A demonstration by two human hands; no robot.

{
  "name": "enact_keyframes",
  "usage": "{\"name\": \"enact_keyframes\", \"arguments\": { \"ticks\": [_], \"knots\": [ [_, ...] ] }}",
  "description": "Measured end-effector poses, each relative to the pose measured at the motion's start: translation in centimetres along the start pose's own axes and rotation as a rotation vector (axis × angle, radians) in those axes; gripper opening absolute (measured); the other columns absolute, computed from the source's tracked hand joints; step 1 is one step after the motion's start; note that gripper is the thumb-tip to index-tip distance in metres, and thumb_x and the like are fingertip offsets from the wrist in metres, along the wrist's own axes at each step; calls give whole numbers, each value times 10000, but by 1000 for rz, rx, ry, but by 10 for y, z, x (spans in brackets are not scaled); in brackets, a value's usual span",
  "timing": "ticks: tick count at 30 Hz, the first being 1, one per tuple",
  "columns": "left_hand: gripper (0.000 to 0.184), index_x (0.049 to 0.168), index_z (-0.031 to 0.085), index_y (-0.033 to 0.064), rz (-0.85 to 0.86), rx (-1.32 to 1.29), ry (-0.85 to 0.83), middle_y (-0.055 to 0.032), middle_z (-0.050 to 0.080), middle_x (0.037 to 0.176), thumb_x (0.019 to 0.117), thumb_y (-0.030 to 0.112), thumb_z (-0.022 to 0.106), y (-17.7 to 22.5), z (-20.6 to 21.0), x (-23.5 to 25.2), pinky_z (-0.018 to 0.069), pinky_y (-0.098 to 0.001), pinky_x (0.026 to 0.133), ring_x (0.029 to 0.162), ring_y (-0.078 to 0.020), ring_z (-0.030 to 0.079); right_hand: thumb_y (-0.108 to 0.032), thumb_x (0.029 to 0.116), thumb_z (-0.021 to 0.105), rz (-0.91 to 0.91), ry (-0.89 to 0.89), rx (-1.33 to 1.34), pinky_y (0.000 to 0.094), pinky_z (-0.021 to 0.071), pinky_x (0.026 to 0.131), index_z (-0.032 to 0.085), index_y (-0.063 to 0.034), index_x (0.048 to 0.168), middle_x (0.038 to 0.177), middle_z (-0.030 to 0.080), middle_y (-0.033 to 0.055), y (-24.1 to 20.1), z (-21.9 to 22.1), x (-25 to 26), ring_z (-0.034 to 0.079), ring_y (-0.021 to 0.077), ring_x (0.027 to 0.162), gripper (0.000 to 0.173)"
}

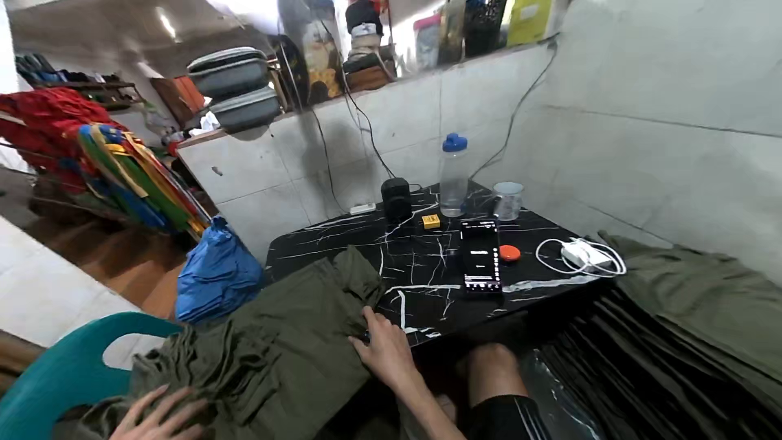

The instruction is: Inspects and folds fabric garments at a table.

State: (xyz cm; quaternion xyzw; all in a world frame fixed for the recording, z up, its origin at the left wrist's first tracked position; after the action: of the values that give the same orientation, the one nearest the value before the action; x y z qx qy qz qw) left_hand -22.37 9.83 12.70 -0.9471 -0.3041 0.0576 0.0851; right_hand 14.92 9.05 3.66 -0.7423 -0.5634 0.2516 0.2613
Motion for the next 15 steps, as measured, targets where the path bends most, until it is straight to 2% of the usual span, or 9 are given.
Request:
{"name": "enact_keyframes", "arguments": {
  "ticks": [2,4,6,7,10,11,12,14,15],
  "knots": [
    [367,1068,791,195,58,49,9,-92,701,1293,910,-86,615,-11,-15,31,310,-718,1111,1334,-426,541,-454,960,645,10,17,16,542,547,898,557,-155,1424,1192,694,142,8,-4,-5,691,336,1052,559],
    [366,999,799,213,148,121,72,-41,722,1252,860,-99,667,-10,-32,66,335,-713,1103,1330,-383,559,-421,957,649,31,43,22,549,547,881,581,-133,1374,1144,704,149,14,-10,-14,694,343,1032,511],
    [359,926,795,223,276,206,195,5,737,1208,803,-102,704,-5,-40,99,368,-699,1099,1312,-334,587,-353,955,657,77,44,-16,547,547,883,548,-111,1418,1146,706,167,12,-17,-27,697,360,1027,534],
    [329,915,787,224,343,248,239,21,733,1210,808,-78,709,-2,-44,114,373,-695,1103,1318,-318,585,-328,953,662,102,35,-44,551,548,881,520,-94,1454,1140,710,179,9,-20,-34,700,373,1023,570],
    [264,999,798,213,477,343,338,14,697,1315,854,14,703,-19,-53,153,353,-714,1115,1385,-337,525,-331,956,663,134,-20,-82,551,555,854,517,-62,1437,1030,730,186,-4,-21,-53,714,389,975,570],
    [317,1066,798,185,436,353,362,-26,663,1382,866,-32,684,-36,-58,168,309,-710,1148,1425,-360,477,-324,961,666,115,-46,-56,560,556,852,525,-49,1433,1005,733,197,-11,-17,-59,715,400,965,565],
    [365,1094,797,145,316,344,381,-73,614,1449,860,-103,669,-56,-65,183,243,-687,1199,1472,-375,408,-309,966,667,75,-85,-14,571,558,851,527,-40,1435,992,734,206,-19,-10,-64,717,406,959,558],
    [325,1023,792,38,-70,281,440,-156,483,1562,843,-185,639,-96,-75,210,129,-658,1245,1531,-420,265,-248,971,662,-69,-186,102,576,564,862,550,-29,1401,1008,735,198,-33,11,-73,720,389,965,495],
    [258,997,786,3,-271,214,429,-211,461,1561,851,-161,652,-111,-76,221,90,-715,1216,1515,-492,239,-231,971,664,-176,-204,163,552,570,878,592,-38,1358,1033,738,170,-36,20,-74,723,350,972,439]
  ]
}}
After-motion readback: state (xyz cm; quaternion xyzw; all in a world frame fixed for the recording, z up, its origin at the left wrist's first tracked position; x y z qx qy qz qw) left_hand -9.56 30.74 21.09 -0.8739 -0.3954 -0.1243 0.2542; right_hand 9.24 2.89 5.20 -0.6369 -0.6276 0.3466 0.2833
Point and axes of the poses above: each hand's wrist, its own x-axis towards the middle knuckle, its own z-axis out of the palm, y = z × x, the point moved 6 cm from there along x, towards the middle knuckle
